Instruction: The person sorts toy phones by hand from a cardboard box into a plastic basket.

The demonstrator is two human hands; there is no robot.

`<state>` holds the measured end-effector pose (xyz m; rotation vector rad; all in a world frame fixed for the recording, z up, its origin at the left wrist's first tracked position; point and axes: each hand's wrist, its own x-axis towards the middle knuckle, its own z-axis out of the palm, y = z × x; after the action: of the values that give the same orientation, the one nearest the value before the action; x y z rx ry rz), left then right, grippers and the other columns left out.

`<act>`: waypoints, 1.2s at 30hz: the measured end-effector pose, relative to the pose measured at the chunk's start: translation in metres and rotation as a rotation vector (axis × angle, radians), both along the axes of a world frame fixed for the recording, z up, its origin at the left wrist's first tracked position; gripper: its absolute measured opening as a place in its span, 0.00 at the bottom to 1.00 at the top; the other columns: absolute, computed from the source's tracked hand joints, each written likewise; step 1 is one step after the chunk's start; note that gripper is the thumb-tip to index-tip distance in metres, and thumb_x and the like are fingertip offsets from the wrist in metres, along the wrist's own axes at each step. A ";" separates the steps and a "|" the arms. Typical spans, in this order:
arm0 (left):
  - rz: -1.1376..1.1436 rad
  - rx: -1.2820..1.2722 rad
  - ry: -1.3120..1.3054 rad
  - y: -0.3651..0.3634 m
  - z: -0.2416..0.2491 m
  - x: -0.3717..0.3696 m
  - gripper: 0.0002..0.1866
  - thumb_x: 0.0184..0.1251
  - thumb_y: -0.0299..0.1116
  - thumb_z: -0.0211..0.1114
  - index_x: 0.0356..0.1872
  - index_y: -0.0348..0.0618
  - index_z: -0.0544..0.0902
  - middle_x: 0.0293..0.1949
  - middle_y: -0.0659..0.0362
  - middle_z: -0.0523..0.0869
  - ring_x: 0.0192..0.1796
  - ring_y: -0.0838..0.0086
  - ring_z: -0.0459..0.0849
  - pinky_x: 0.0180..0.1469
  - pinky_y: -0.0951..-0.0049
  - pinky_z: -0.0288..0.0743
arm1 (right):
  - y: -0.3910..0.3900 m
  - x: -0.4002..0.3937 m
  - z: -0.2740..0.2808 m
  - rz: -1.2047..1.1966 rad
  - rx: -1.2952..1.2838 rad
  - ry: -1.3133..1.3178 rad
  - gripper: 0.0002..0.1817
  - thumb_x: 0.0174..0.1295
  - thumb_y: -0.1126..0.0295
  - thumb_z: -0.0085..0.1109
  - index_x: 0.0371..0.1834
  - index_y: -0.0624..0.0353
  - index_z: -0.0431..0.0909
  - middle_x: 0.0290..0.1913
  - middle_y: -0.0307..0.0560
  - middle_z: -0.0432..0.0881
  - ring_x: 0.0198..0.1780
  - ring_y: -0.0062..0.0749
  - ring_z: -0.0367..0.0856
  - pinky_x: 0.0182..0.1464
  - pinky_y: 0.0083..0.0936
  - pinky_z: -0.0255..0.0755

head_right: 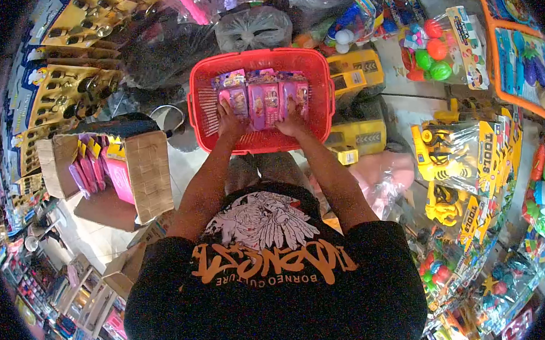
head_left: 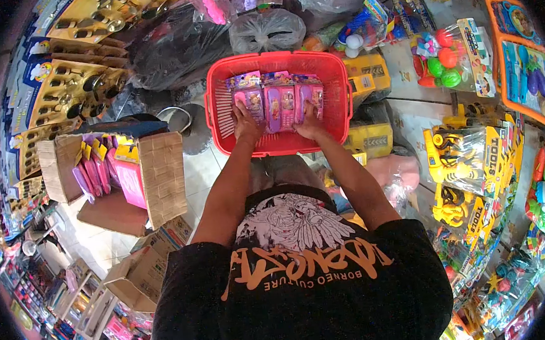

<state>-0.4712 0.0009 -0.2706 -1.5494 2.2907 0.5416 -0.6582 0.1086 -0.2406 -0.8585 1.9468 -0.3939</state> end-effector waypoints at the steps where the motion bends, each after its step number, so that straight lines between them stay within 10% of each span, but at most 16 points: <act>1: -0.043 -0.026 -0.002 0.001 0.001 0.002 0.61 0.49 0.55 0.67 0.67 0.30 0.31 0.70 0.42 0.41 0.72 0.51 0.43 0.72 0.64 0.44 | -0.001 0.002 0.000 -0.011 -0.047 -0.003 0.57 0.48 0.58 0.65 0.71 0.55 0.30 0.71 0.65 0.41 0.72 0.56 0.40 0.71 0.38 0.45; 9: 0.092 0.157 0.415 -0.011 0.034 0.026 0.59 0.46 0.49 0.70 0.68 0.34 0.37 0.70 0.41 0.45 0.71 0.48 0.47 0.70 0.58 0.50 | -0.002 -0.009 -0.006 -0.081 -0.131 -0.008 0.51 0.49 0.57 0.64 0.71 0.59 0.41 0.70 0.61 0.49 0.71 0.52 0.45 0.70 0.36 0.46; 13: 0.111 0.173 0.828 0.002 0.089 0.039 0.44 0.52 0.39 0.68 0.64 0.30 0.53 0.61 0.38 0.63 0.65 0.48 0.63 0.64 0.57 0.60 | 0.009 0.007 0.030 -0.146 -0.389 0.027 0.39 0.53 0.58 0.62 0.66 0.61 0.56 0.65 0.58 0.60 0.68 0.47 0.56 0.67 0.34 0.52; 18: 0.054 0.055 1.030 0.028 0.153 0.069 0.14 0.62 0.27 0.60 0.48 0.36 0.75 0.41 0.52 0.82 0.41 0.73 0.82 0.43 0.74 0.75 | 0.033 0.047 0.125 -0.100 -0.504 -0.038 0.28 0.57 0.59 0.60 0.59 0.59 0.66 0.57 0.55 0.72 0.58 0.42 0.71 0.59 0.34 0.64; 23: 0.387 0.291 1.164 0.060 0.153 0.106 0.08 0.65 0.30 0.57 0.37 0.34 0.78 0.24 0.61 0.81 0.29 0.82 0.77 0.35 0.79 0.71 | 0.056 0.092 0.147 0.048 -0.404 -0.447 0.22 0.57 0.53 0.59 0.44 0.62 0.77 0.40 0.48 0.82 0.41 0.37 0.79 0.46 0.32 0.72; 28: 0.343 0.767 0.987 0.086 0.096 0.159 0.12 0.67 0.35 0.55 0.33 0.37 0.80 0.25 0.57 0.82 0.29 0.75 0.80 0.37 0.74 0.74 | 0.076 0.119 0.055 0.483 -0.222 -0.418 0.18 0.58 0.59 0.58 0.42 0.65 0.77 0.35 0.46 0.81 0.38 0.24 0.77 0.42 0.24 0.71; 33: 0.326 0.547 0.266 0.136 0.042 0.226 0.11 0.60 0.36 0.57 0.38 0.45 0.82 0.36 0.50 0.83 0.40 0.59 0.82 0.45 0.66 0.75 | 0.117 0.124 -0.108 0.566 -0.202 -0.645 0.21 0.56 0.56 0.55 0.43 0.64 0.78 0.36 0.50 0.82 0.40 0.28 0.78 0.43 0.26 0.72; 35: 0.468 0.524 0.082 0.157 0.016 0.255 0.12 0.57 0.38 0.58 0.41 0.48 0.82 0.40 0.49 0.83 0.44 0.55 0.81 0.49 0.64 0.74 | 0.115 0.113 -0.072 0.478 0.195 -0.321 0.22 0.55 0.55 0.55 0.42 0.62 0.79 0.37 0.51 0.82 0.42 0.33 0.79 0.44 0.28 0.72; 36: 0.078 0.394 0.147 0.163 0.003 0.270 0.14 0.57 0.39 0.58 0.42 0.47 0.81 0.42 0.49 0.82 0.47 0.56 0.80 0.50 0.65 0.74 | 0.117 0.107 -0.078 0.480 0.280 -0.203 0.22 0.55 0.54 0.55 0.44 0.61 0.78 0.39 0.51 0.81 0.43 0.38 0.80 0.45 0.33 0.72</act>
<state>-0.2015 0.1643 -0.2676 -1.4445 2.0646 1.0859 -0.5512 0.2256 -0.3182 -1.0184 1.5027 0.0734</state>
